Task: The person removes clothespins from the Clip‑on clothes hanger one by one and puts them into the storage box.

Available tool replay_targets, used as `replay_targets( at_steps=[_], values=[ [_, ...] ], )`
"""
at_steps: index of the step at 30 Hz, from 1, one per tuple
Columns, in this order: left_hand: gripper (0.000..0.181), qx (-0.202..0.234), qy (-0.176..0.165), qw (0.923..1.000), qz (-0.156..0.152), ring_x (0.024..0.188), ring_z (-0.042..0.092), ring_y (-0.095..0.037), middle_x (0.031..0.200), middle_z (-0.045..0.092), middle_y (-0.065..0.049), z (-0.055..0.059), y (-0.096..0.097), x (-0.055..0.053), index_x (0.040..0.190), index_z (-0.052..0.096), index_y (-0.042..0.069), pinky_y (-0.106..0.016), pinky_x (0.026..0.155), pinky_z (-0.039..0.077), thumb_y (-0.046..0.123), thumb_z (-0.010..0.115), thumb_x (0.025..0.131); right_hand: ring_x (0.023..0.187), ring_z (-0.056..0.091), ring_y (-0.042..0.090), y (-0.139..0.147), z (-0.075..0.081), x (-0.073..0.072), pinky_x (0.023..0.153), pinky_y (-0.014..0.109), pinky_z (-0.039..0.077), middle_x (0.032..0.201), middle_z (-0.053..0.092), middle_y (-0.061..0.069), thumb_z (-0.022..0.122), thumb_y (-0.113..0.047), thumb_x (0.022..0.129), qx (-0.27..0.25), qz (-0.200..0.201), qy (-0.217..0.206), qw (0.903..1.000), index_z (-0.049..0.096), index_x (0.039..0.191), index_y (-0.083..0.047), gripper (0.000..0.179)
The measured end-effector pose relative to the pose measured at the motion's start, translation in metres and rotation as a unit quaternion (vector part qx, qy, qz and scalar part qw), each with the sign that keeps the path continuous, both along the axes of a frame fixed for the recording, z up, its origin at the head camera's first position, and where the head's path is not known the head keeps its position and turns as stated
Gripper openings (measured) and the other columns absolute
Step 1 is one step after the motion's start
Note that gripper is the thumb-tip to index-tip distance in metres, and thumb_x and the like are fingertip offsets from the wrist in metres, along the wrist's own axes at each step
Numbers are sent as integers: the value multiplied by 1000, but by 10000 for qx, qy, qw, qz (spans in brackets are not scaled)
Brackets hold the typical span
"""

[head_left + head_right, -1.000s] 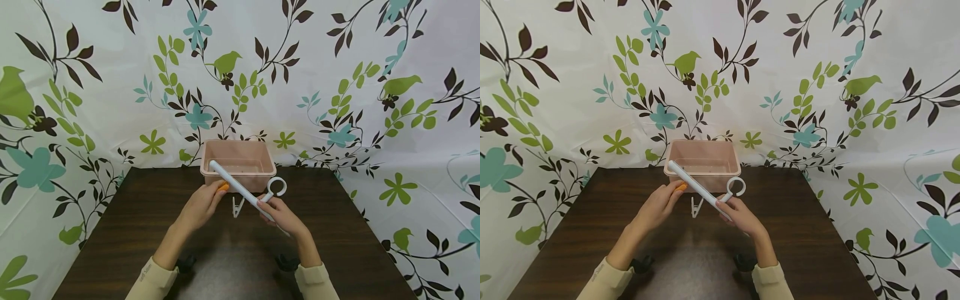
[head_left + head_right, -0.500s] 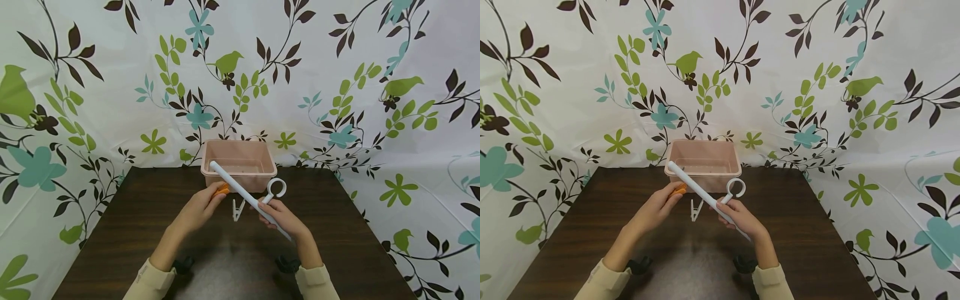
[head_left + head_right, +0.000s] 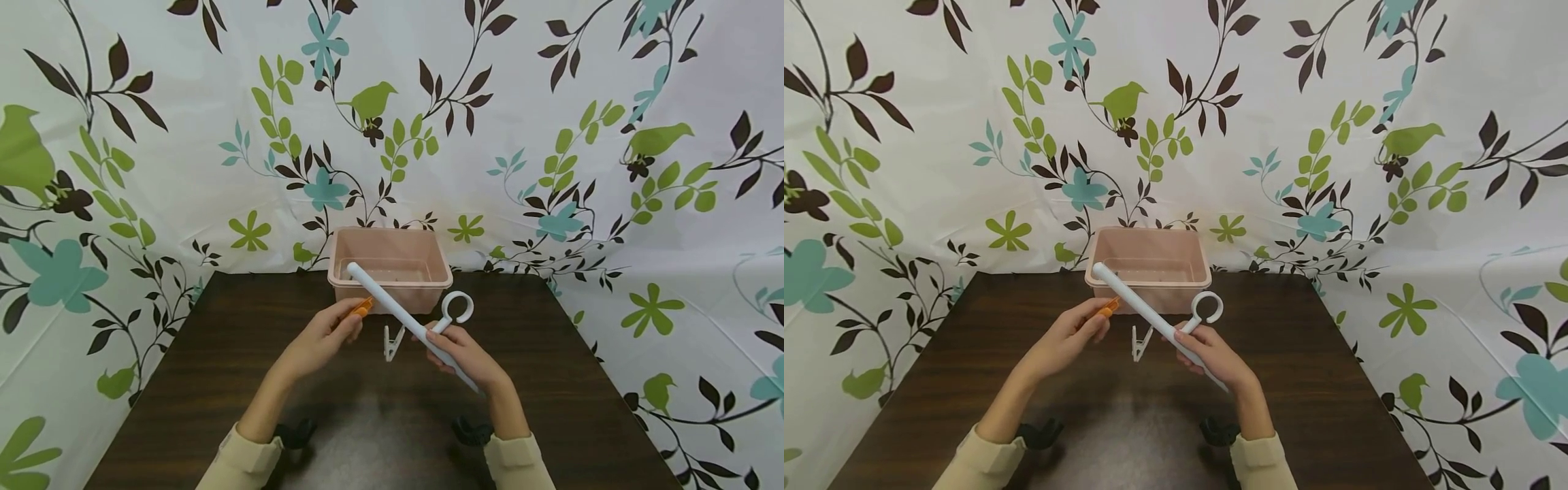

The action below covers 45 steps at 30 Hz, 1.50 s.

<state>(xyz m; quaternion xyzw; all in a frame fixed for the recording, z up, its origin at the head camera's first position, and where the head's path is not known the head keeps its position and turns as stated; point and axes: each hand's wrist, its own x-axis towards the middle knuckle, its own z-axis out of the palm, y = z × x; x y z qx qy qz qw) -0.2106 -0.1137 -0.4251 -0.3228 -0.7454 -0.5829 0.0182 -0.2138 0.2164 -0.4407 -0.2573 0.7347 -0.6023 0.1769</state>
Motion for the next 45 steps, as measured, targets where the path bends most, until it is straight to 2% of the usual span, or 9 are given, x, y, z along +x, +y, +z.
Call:
replay_targets(
  at_steps=[7,13,17,23,27,31,36,40,45],
  values=[
    [32,-279,62,9993,251,80,58,-18,93,60,-5,-1,-4,-6,147,58,15,-35,69,52,20,50,116,61,47,9,7,-2,2,52,22,40,77,56,3,48,-30,117,43,-206,35,9998,70,127,-4,36],
    [34,-579,207,9963,594,92,65,-19,102,67,-5,-3,-10,-15,149,55,19,-32,83,57,21,52,116,60,46,10,14,-2,2,49,24,40,76,55,4,47,-29,117,8,-331,228,9992,71,126,-4,35],
    [35,-841,175,9930,815,100,67,-22,108,71,-3,-1,-13,-21,149,55,16,-32,88,57,24,55,115,59,47,10,17,1,5,49,24,41,76,56,4,49,-29,117,15,-403,201,9990,70,126,-5,34],
    [35,-1051,120,9879,1130,99,70,-30,115,79,-9,-2,-13,-30,143,55,10,-33,82,55,25,61,112,60,48,9,19,0,7,50,23,41,78,57,4,49,-29,117,73,-358,107,9993,71,127,-5,34],
    [32,-1239,277,9783,1636,91,68,-25,112,78,-9,2,-12,-41,132,59,11,-33,74,52,30,68,108,60,48,8,20,-2,8,49,23,41,78,57,3,49,-27,117,21,-293,164,9994,70,125,-4,32],
    [34,-1540,374,9647,2104,87,61,-22,110,73,-9,8,-13,-51,130,65,11,-34,71,49,34,71,106,61,49,8,20,-5,10,50,23,41,80,58,4,49,-24,117,52,-232,191,9995,69,126,-2,31],
    [38,-1737,378,9581,2245,95,65,-27,119,72,-14,15,-13,-64,139,65,7,-40,75,54,29,69,108,60,48,8,19,-6,11,49,23,41,79,57,4,49,-23,117,88,-174,205,9996,69,126,0,32],
    [39,-1967,504,9506,2350,105,67,-31,124,71,-15,18,-7,-78,143,64,7,-50,86,56,24,68,108,60,48,8,15,-6,11,50,23,40,79,58,4,50,-23,116,153,-83,165,9997,69,127,0,31],
    [41,-2314,691,9380,2486,115,67,-33,130,70,-14,21,4,-96,141,66,8,-56,93,55,34,67,109,60,48,8,11,-7,11,51,23,40,79,58,3,51,-22,116,149,-32,128,9998,65,124,4,30]
  ],
)
